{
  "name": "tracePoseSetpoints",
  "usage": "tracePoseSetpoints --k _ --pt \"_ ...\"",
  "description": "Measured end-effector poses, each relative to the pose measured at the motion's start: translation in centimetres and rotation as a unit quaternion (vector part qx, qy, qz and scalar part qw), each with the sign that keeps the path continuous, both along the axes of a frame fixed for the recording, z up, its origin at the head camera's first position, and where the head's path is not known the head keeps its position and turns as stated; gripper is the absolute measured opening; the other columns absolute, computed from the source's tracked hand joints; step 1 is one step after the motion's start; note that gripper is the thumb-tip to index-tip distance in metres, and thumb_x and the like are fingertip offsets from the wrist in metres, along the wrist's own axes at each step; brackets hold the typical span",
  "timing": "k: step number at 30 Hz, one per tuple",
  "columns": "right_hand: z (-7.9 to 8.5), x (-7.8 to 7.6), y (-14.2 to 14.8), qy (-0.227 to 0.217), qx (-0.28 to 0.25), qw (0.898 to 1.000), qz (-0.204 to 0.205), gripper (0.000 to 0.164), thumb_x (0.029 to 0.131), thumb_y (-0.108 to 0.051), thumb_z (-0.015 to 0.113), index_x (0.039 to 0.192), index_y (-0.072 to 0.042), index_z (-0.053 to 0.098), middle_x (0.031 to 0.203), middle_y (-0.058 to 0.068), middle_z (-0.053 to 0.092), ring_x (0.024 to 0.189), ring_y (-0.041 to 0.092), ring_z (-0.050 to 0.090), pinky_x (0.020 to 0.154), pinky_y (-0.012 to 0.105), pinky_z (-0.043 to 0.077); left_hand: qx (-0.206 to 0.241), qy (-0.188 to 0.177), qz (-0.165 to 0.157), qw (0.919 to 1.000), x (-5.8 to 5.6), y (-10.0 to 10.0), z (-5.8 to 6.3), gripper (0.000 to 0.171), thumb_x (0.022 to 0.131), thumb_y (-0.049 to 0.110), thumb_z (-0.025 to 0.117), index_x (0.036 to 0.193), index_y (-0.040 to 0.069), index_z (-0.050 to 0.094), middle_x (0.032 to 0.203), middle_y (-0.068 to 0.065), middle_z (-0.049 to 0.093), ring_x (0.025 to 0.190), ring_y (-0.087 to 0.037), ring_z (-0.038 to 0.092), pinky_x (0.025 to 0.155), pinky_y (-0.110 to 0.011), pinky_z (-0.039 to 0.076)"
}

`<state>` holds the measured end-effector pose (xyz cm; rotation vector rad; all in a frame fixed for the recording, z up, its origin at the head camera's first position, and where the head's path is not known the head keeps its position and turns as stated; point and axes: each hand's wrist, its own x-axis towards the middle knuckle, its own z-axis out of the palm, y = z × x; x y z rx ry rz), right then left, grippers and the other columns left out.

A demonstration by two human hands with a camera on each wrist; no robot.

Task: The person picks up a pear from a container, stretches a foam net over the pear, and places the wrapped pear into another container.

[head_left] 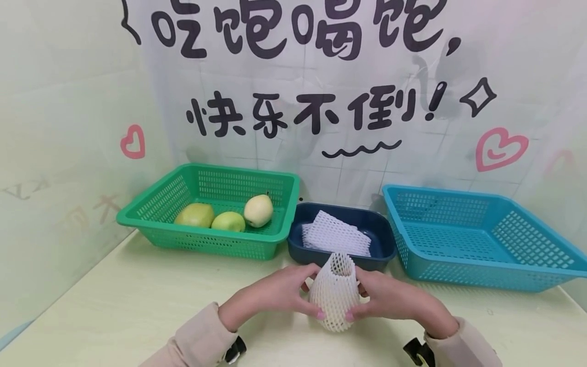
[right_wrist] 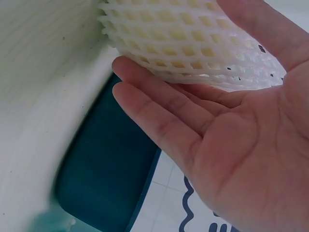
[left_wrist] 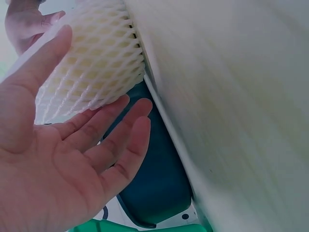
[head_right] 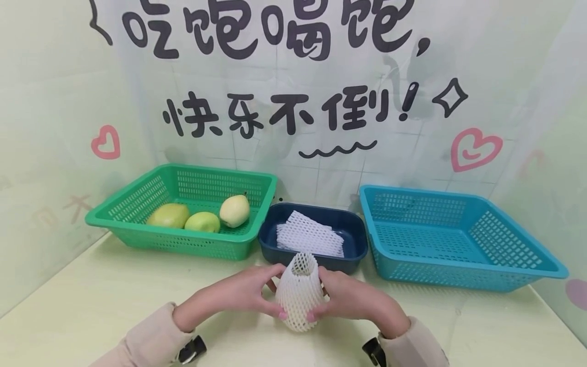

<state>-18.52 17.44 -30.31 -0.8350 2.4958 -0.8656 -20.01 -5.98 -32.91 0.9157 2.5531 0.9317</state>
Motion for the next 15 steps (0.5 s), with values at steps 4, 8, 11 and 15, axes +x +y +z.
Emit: tracePoseSetpoints --k 4,8,11,15 --pt "-0.4 0.0 0.1 0.023 0.029 0.999 0.004 0.068 0.074 -0.03 0.077 0.124 0.0 0.042 0.117 0.011 0.06 0.105 0.024 0.057 0.088 0.042 0.047 -0.007 0.001 -0.004 1.0 0.1 0.0 -0.2 0.062 0.07 0.035 0.08 0.121 0.014 0.05 0.113 -0.002 0.062 0.092 -0.012 0.061 0.075 -0.021 0.048" --pt "-1.2 -0.2 -0.1 0.036 0.027 0.999 0.021 0.079 0.071 -0.035 0.078 0.129 -0.001 0.038 0.126 0.01 0.053 0.112 0.021 0.051 0.096 0.036 0.042 -0.015 0.003 -0.004 0.9999 0.1 0.0 -0.4 0.065 0.07 0.035 0.08 0.123 0.015 0.049 0.113 -0.001 0.062 0.093 -0.01 0.061 0.077 -0.021 0.048" --pt "-1.8 -0.3 -0.3 0.018 -0.002 0.999 0.032 0.087 0.07 -0.035 0.079 0.133 0.0 0.03 0.129 0.009 0.049 0.113 0.017 0.047 0.1 0.029 0.038 -0.017 0.005 -0.005 0.9998 0.1 0.0 -0.4 0.065 0.07 0.035 0.08 0.123 0.016 0.048 0.113 -0.001 0.062 0.095 -0.01 0.06 0.078 -0.022 0.048" --pt "-2.1 -0.5 -0.6 0.016 -0.021 0.999 0.034 0.09 0.069 -0.034 0.08 0.133 0.002 0.027 0.123 0.007 0.051 0.107 0.014 0.049 0.095 0.024 0.038 -0.015 0.001 -0.005 0.9999 0.1 -0.1 -0.3 0.064 0.071 0.035 0.08 0.123 0.015 0.048 0.113 -0.001 0.062 0.097 -0.009 0.059 0.08 -0.022 0.048"
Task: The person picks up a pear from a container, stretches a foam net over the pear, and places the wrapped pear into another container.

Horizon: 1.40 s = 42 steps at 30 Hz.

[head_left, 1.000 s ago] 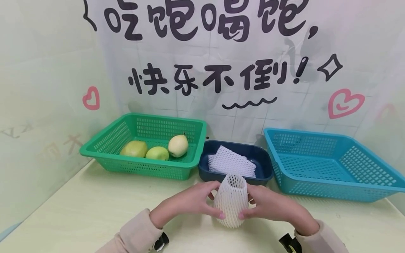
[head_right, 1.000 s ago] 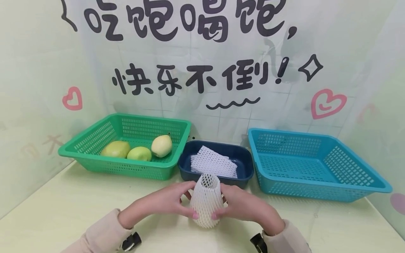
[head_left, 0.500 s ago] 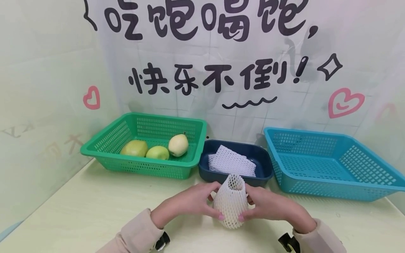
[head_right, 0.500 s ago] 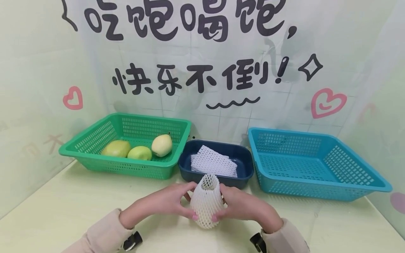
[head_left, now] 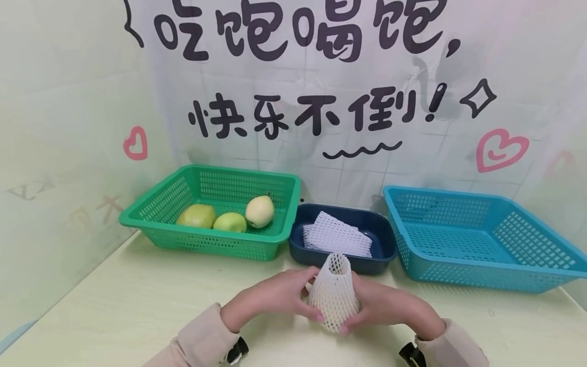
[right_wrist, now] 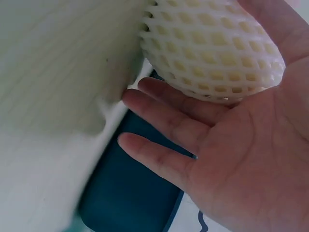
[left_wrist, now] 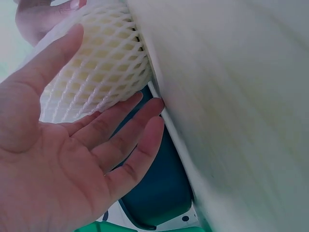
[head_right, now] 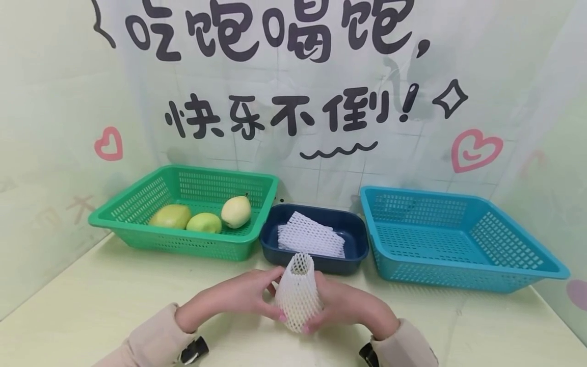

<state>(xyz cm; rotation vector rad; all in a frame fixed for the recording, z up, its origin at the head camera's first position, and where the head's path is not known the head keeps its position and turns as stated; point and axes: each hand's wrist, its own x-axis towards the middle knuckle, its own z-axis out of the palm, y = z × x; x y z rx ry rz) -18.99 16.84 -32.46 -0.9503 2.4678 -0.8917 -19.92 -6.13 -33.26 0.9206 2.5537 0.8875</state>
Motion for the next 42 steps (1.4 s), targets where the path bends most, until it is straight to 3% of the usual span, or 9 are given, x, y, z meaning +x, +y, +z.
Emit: tracePoseSetpoints --k 6,10,18,23,26,30,35,39,42 --pt "0.2 -0.1 0.2 0.01 0.019 0.999 -0.039 0.081 0.069 -0.04 0.08 0.125 0.001 0.037 0.106 0.004 0.06 0.089 0.011 0.054 0.079 0.025 0.045 0.041 -0.045 -0.002 0.9982 -0.2 -0.2 0.1 0.059 0.074 0.028 0.078 0.121 0.01 0.047 0.108 -0.004 0.062 0.088 -0.008 0.06 0.075 -0.02 0.049" --pt "0.7 -0.1 0.6 0.003 0.001 0.999 -0.053 0.08 0.073 -0.039 0.078 0.127 0.002 0.036 0.112 0.008 0.058 0.095 0.017 0.054 0.08 0.03 0.046 0.094 -0.099 -0.006 0.9906 -0.3 -0.2 0.3 0.057 0.079 0.021 0.074 0.124 0.006 0.043 0.106 -0.006 0.061 0.087 -0.011 0.061 0.075 -0.021 0.049" --pt "1.1 0.2 0.4 -0.011 -0.051 0.997 -0.058 0.085 0.075 -0.034 0.077 0.131 0.004 0.025 0.112 0.014 0.05 0.095 0.021 0.053 0.077 0.027 0.048 0.134 -0.126 0.002 0.983 -0.2 -0.1 0.7 0.057 0.085 0.023 0.068 0.128 0.0 0.038 0.103 -0.009 0.063 0.091 -0.013 0.06 0.074 -0.024 0.05" --pt "1.5 0.4 0.4 0.006 -0.029 0.997 -0.07 0.085 0.075 -0.038 0.076 0.134 0.001 0.028 0.109 0.012 0.054 0.091 0.02 0.054 0.072 0.028 0.048 0.152 -0.143 -0.032 0.9775 -0.1 -0.2 0.8 0.066 0.086 0.02 0.067 0.135 0.001 0.026 0.111 -0.011 0.058 0.096 -0.014 0.06 0.077 -0.025 0.05" --pt "2.0 0.5 0.8 0.004 -0.008 0.998 -0.062 0.081 0.075 -0.039 0.075 0.134 -0.003 0.032 0.111 0.011 0.054 0.092 0.019 0.054 0.072 0.029 0.047 0.151 -0.138 -0.032 0.9783 -0.4 -0.8 1.3 0.069 0.091 0.028 0.06 0.142 0.005 0.019 0.116 -0.013 0.053 0.099 -0.02 0.058 0.08 -0.029 0.05" --pt "2.4 0.5 1.2 -0.006 0.011 0.999 -0.049 0.076 0.076 -0.038 0.074 0.132 -0.006 0.034 0.112 0.01 0.054 0.094 0.019 0.054 0.075 0.03 0.047 0.162 -0.132 0.027 0.9775 -0.9 -1.8 2.2 0.052 0.097 0.04 0.045 0.135 0.005 0.037 0.112 -0.013 0.055 0.097 -0.021 0.058 0.076 -0.032 0.051" --pt "2.4 0.5 1.4 -0.016 0.011 0.999 -0.032 0.07 0.076 -0.035 0.072 0.13 -0.009 0.036 0.112 0.008 0.054 0.095 0.02 0.054 0.075 0.028 0.047 0.141 -0.113 0.074 0.9807 -1.2 -2.6 2.5 0.021 0.097 0.02 0.049 0.1 0.001 0.058 0.091 -0.009 0.06 0.079 -0.015 0.057 0.065 -0.027 0.049" --pt "2.4 0.6 1.4 -0.038 0.011 0.999 -0.017 0.066 0.077 -0.033 0.072 0.129 -0.014 0.037 0.109 0.007 0.054 0.095 0.019 0.053 0.074 0.027 0.046 0.085 -0.119 0.03 0.9888 -1.3 -2.9 2.3 0.012 0.086 0.004 0.057 0.096 0.001 0.064 0.08 -0.006 0.062 0.069 -0.011 0.054 0.058 -0.023 0.046" --pt "2.3 0.6 1.3 -0.041 0.017 0.999 -0.008 0.066 0.077 -0.033 0.071 0.13 -0.014 0.037 0.109 0.006 0.053 0.094 0.018 0.052 0.075 0.027 0.045 0.071 -0.14 -0.017 0.9875 -1.4 -2.9 1.9 0.019 0.079 -0.002 0.056 0.095 0.001 0.065 0.075 0.0 0.059 0.065 -0.01 0.051 0.055 -0.022 0.042"
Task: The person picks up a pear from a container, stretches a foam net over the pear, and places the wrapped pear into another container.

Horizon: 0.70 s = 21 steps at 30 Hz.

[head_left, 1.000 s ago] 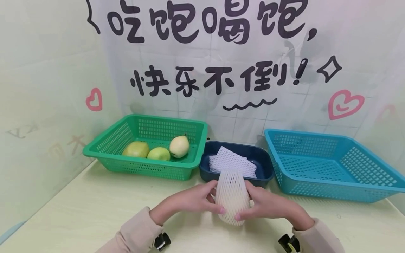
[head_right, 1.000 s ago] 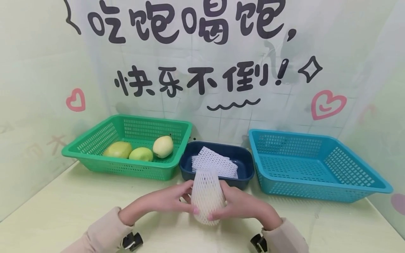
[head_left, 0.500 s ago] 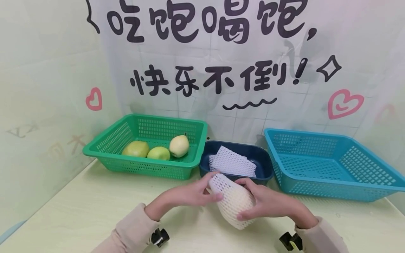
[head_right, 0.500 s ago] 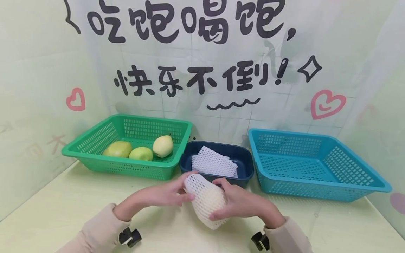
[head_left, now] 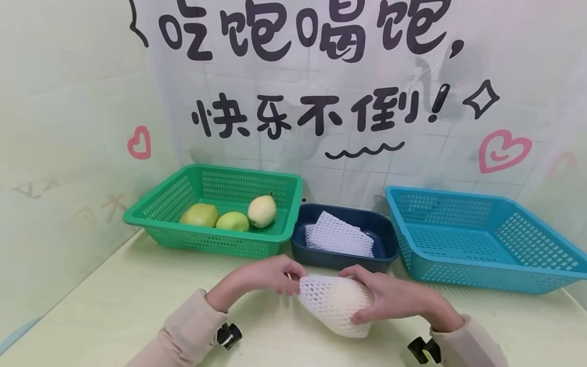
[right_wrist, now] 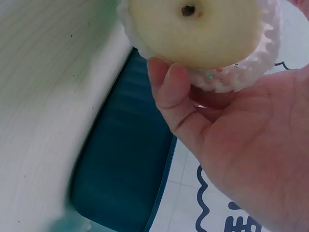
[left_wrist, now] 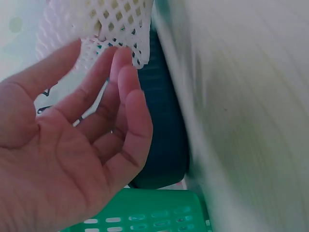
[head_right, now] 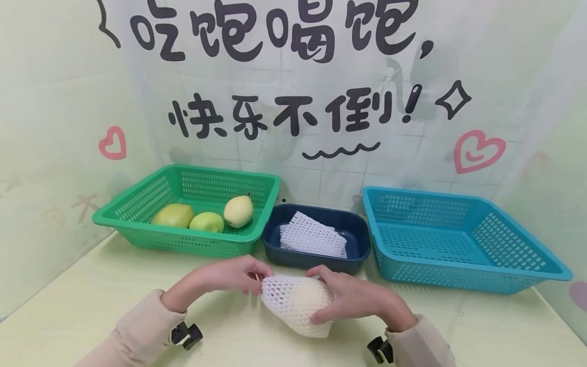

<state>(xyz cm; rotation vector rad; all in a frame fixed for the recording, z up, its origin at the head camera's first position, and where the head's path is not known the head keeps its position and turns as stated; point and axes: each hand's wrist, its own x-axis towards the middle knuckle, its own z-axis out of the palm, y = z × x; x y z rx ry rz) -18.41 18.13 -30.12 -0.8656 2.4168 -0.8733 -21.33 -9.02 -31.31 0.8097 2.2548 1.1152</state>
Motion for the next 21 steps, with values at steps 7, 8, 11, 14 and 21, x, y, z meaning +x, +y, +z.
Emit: tracePoseSetpoints --k 7,8,11,14,21 --pt "-0.4 -0.1 0.0 0.029 0.005 0.999 0.014 0.069 0.078 -0.034 0.07 0.133 -0.008 0.036 0.112 0.003 0.054 0.095 0.012 0.053 0.078 0.025 0.044 -0.029 -0.005 -0.048 0.9984 0.1 0.3 -0.7 0.018 0.072 -0.007 0.055 0.085 0.001 0.066 0.066 0.007 0.054 0.056 -0.007 0.047 0.051 -0.017 0.036" --pt "-0.4 -0.1 0.0 0.03 0.002 0.999 0.014 0.069 0.079 -0.034 0.07 0.133 -0.008 0.036 0.112 0.004 0.054 0.095 0.012 0.053 0.079 0.025 0.044 -0.035 0.001 -0.046 0.9983 0.2 0.3 -0.8 0.018 0.072 -0.007 0.056 0.083 0.002 0.066 0.064 0.007 0.054 0.055 -0.007 0.047 0.05 -0.017 0.036" --pt "-0.3 -0.2 0.0 0.023 -0.001 1.0 0.01 0.068 0.079 -0.034 0.071 0.133 -0.008 0.037 0.114 0.004 0.055 0.096 0.014 0.053 0.079 0.025 0.045 -0.049 0.021 -0.042 0.9977 0.3 0.5 -1.0 0.017 0.073 -0.008 0.056 0.08 0.003 0.067 0.061 0.007 0.053 0.053 -0.006 0.047 0.049 -0.016 0.035" --pt "-0.1 -0.1 -0.1 -0.001 0.003 1.0 0.004 0.07 0.079 -0.035 0.072 0.134 -0.01 0.037 0.116 0.004 0.053 0.099 0.018 0.052 0.08 0.028 0.044 -0.058 0.048 -0.04 0.9964 0.4 0.7 -1.2 0.016 0.073 -0.007 0.056 0.079 0.004 0.067 0.06 0.007 0.052 0.052 -0.004 0.045 0.048 -0.015 0.034" --pt "-0.2 0.3 -0.9 0.022 0.02 1.0 0.002 0.078 0.076 -0.042 0.074 0.135 -0.008 0.035 0.113 0.001 0.053 0.095 0.013 0.051 0.079 0.025 0.043 -0.058 0.052 -0.031 0.9965 0.2 0.8 -1.2 0.015 0.075 -0.004 0.057 0.081 0.006 0.067 0.063 0.006 0.054 0.053 -0.006 0.048 0.049 -0.017 0.034"
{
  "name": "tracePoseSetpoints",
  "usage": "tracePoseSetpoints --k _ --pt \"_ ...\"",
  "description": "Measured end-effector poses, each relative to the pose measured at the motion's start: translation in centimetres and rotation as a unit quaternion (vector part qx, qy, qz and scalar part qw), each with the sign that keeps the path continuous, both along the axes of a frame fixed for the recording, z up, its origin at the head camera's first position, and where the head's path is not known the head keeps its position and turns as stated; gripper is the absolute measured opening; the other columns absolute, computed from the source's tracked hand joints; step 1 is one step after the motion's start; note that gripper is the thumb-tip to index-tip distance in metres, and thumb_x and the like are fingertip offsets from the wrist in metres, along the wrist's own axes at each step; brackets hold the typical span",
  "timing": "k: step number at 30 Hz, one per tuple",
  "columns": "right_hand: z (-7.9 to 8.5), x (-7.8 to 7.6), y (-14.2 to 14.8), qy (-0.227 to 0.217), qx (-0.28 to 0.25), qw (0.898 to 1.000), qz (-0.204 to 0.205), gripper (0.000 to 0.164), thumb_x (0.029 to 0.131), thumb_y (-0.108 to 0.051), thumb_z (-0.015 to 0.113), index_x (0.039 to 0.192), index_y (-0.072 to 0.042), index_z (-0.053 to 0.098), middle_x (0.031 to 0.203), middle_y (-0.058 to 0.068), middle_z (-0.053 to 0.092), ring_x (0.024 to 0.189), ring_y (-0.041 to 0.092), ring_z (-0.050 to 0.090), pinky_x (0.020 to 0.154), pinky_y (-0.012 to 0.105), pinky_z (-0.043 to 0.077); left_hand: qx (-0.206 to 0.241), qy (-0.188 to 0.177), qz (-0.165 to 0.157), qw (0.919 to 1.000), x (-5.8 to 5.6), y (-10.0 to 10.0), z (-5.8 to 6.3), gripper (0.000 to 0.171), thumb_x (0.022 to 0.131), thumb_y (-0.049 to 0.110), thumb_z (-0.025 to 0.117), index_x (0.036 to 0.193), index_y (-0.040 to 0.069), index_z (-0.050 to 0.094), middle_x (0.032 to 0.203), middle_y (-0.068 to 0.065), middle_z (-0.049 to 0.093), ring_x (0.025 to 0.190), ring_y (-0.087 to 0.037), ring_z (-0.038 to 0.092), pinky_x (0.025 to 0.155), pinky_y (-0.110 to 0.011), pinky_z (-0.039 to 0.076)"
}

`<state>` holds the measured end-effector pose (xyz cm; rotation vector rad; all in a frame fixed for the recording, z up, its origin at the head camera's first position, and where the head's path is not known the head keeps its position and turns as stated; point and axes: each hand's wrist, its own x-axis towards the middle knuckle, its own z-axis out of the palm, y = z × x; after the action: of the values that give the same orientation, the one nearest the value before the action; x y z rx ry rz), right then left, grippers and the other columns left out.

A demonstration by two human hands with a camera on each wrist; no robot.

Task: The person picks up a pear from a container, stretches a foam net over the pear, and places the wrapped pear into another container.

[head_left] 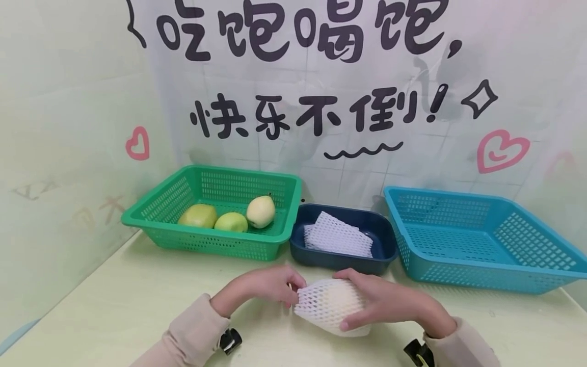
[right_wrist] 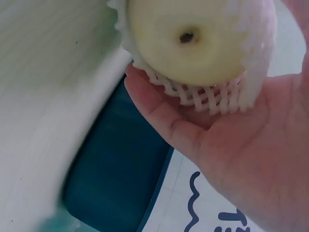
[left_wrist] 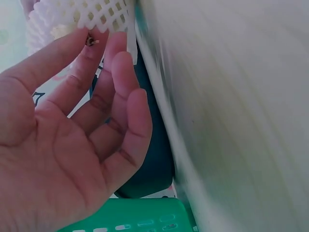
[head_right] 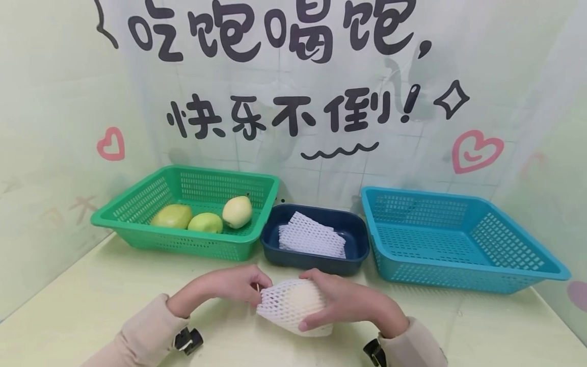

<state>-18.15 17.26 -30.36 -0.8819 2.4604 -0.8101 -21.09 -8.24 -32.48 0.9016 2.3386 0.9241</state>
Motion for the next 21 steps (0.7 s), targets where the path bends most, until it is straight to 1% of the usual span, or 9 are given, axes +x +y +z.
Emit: tracePoseSetpoints --k 2,4,9,15,21 --pt "-0.01 0.05 -0.07 0.016 0.002 1.0 0.0 0.077 0.075 -0.042 0.074 0.133 -0.008 0.036 0.111 0.001 0.054 0.093 0.012 0.051 0.078 0.024 0.043 0.003 0.0 0.005 1.0 -0.03 0.01 0.08 0.015 0.076 -0.003 0.057 0.082 0.007 0.067 0.064 0.005 0.056 0.054 -0.008 0.049 0.049 -0.017 0.035" --pt "0.04 0.04 -0.02 0.019 0.003 1.0 -0.001 0.076 0.076 -0.041 0.074 0.133 -0.008 0.037 0.11 0.001 0.054 0.093 0.012 0.051 0.078 0.024 0.043 0.005 0.0 0.008 1.0 -0.07 0.04 0.13 0.015 0.076 -0.003 0.057 0.083 0.007 0.067 0.065 0.005 0.056 0.055 -0.009 0.05 0.05 -0.018 0.035" --pt "0.11 -0.1 0.32 0.012 0.002 1.0 0.012 0.071 0.077 -0.039 0.073 0.132 -0.012 0.038 0.11 0.001 0.054 0.093 0.011 0.052 0.077 0.024 0.044 0.007 0.005 0.013 0.9999 -0.05 0.07 0.13 0.016 0.077 -0.004 0.056 0.08 0.007 0.067 0.066 0.005 0.056 0.054 -0.009 0.05 0.051 -0.018 0.034" --pt "-0.03 -0.27 0.59 0.007 -0.001 1.0 0.03 0.066 0.078 -0.033 0.072 0.131 -0.017 0.038 0.113 0.001 0.053 0.096 0.011 0.051 0.079 0.025 0.044 0.01 0.012 0.007 0.9999 0.01 -0.02 0.04 0.014 0.076 -0.006 0.055 0.077 0.005 0.065 0.065 0.007 0.053 0.054 -0.008 0.05 0.05 -0.016 0.034" --pt "-0.13 -0.26 0.55 0.0 -0.001 0.999 0.034 0.065 0.076 -0.024 0.071 0.132 -0.018 0.037 0.113 0.0 0.052 0.095 0.012 0.051 0.079 0.025 0.043 0.013 0.001 0.009 0.9999 0.09 -0.11 -0.03 0.007 0.08 0.0 0.061 0.076 0.004 0.064 0.069 0.001 0.059 0.054 -0.008 0.052 0.051 -0.015 0.035"
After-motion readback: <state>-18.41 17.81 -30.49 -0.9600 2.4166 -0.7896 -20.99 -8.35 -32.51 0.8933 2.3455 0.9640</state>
